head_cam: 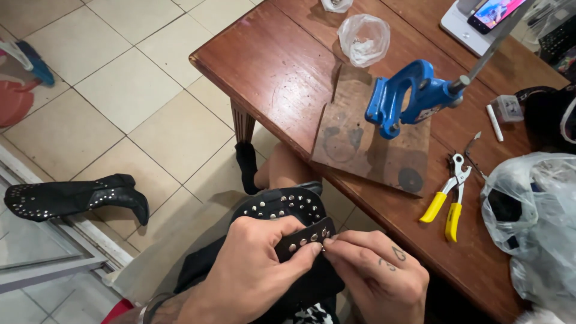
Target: Attach metal studs to leather boots using a hand press tool and pliers.
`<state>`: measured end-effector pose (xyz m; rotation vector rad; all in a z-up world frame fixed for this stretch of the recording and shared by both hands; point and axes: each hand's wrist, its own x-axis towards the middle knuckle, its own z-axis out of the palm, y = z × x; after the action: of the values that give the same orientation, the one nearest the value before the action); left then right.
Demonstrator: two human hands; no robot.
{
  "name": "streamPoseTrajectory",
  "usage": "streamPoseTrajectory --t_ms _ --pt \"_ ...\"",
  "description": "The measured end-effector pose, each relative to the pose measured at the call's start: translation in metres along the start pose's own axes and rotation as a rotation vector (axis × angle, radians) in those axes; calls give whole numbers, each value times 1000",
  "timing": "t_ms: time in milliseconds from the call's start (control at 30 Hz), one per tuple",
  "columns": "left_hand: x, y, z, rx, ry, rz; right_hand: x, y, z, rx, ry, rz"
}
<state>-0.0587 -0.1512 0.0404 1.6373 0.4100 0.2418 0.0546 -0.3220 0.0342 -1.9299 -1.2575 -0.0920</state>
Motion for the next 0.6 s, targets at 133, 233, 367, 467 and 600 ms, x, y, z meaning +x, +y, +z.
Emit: streamPoseTrajectory --t_ms 133,233,367,467,600 --pt "-1 -2 -5 81 10 120 -2 5 5 82 -8 78" --pt "-1 -5 -8 70 -24 129 0 8 2 146 -56 74" --pt "-1 -5 -11 86 -48 130 0 12 1 183 -113 147" --pt "-3 -8 -11 144 -69 213 0 10 1 177 -86 111" --pt "-7 -17 -8 205 -20 392 0 5 3 167 -76 163"
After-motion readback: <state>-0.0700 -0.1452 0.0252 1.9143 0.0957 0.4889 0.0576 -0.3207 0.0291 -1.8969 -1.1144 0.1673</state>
